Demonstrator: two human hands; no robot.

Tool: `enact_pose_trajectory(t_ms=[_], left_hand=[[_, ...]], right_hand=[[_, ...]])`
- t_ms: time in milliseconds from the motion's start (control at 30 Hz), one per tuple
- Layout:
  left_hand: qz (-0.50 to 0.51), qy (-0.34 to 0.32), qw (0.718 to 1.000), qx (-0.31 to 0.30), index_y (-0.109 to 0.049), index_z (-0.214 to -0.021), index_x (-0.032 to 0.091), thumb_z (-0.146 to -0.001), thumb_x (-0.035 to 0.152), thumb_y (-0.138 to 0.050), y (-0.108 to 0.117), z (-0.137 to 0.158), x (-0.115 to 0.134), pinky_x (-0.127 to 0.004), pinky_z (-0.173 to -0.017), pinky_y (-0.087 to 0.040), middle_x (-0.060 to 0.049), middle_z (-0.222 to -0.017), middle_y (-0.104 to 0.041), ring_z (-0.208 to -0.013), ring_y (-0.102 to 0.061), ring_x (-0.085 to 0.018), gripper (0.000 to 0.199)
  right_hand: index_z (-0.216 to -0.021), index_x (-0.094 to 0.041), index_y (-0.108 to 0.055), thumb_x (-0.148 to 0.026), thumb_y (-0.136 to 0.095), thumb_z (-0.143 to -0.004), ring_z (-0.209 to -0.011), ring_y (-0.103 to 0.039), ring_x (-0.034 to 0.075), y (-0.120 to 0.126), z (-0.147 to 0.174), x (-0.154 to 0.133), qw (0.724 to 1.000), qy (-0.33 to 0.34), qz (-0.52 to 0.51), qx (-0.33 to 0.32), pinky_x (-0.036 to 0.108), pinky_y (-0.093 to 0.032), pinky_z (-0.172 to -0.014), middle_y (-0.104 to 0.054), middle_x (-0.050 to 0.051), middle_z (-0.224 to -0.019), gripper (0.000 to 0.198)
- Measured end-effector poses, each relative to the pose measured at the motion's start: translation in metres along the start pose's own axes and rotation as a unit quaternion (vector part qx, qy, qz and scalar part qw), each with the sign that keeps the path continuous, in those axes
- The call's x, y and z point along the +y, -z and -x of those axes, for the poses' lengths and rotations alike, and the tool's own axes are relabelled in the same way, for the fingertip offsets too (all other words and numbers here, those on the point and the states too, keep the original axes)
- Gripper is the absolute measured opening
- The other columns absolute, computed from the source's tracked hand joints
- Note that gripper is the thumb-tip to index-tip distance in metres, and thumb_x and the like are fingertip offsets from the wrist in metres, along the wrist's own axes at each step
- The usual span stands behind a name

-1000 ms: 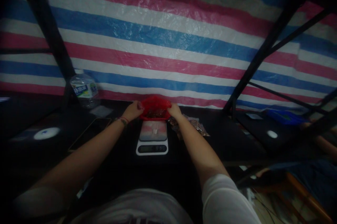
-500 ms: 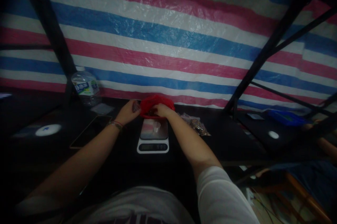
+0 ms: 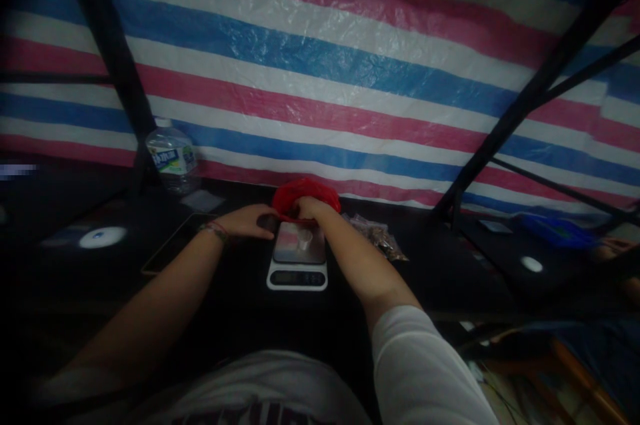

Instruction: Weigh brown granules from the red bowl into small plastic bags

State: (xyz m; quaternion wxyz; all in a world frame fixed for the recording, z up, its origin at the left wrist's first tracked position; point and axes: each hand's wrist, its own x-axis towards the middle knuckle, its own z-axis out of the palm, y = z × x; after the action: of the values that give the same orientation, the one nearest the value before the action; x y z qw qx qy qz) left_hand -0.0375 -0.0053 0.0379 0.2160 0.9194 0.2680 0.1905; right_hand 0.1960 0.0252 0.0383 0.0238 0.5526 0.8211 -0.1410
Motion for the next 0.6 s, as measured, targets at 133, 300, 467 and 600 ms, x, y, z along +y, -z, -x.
enact_pose_trajectory(t_ms=[133, 300, 467, 600], left_hand=[[-0.06, -0.048, 0.992, 0.102, -0.066, -0.104, 0.018, -0.078, 0.053, -0.06, -0.001, -0.004, 0.014, -0.034, -0.086, -0.045, -0.009, -0.104, -0.067, -0.097, -0.06, -0.024, 0.045], [-0.097, -0.161, 0.979, 0.079, -0.061, -0.116, 0.02, -0.069, 0.062, -0.066, -0.028, -0.017, 0.05, -0.037, -0.093, -0.042, -0.01, -0.114, -0.064, -0.106, -0.058, -0.027, 0.064], [-0.128, -0.138, 0.982, 0.032, -0.063, -0.114, 0.022, -0.07, 0.058, -0.067, -0.052, -0.026, 0.071, -0.039, -0.095, -0.042, -0.009, -0.109, -0.068, -0.103, -0.06, -0.028, 0.057], [-0.099, -0.121, 0.987, 0.036, -0.066, -0.108, 0.024, -0.081, 0.045, -0.06, -0.054, -0.027, 0.068, -0.037, -0.096, -0.043, -0.008, -0.106, -0.069, -0.104, -0.061, -0.025, 0.034]], right_hand=[[-0.107, -0.018, -0.073, -0.018, -0.072, -0.071, -0.083, -0.066, 0.018, 0.001, -0.001, 0.0, 1.0, -0.01, -0.012, 0.009, 0.02, -0.046, -0.075, -0.074, 0.006, -0.098, 0.036], [-0.1, -0.017, -0.075, -0.017, -0.064, -0.079, -0.08, -0.066, 0.018, -0.001, -0.003, 0.001, 0.999, -0.022, -0.016, 0.025, 0.023, -0.047, -0.076, -0.075, 0.006, -0.094, 0.024], [-0.103, -0.019, -0.074, -0.014, -0.06, -0.081, -0.074, -0.066, 0.015, -0.011, -0.007, 0.004, 0.999, -0.012, -0.022, 0.039, 0.02, -0.048, -0.07, -0.075, 0.002, -0.089, 0.027], [-0.097, -0.019, -0.075, -0.013, -0.064, -0.077, -0.073, -0.066, 0.016, -0.012, -0.013, 0.009, 0.998, 0.019, -0.007, 0.054, 0.02, -0.048, -0.066, -0.075, 0.003, -0.086, 0.024]])
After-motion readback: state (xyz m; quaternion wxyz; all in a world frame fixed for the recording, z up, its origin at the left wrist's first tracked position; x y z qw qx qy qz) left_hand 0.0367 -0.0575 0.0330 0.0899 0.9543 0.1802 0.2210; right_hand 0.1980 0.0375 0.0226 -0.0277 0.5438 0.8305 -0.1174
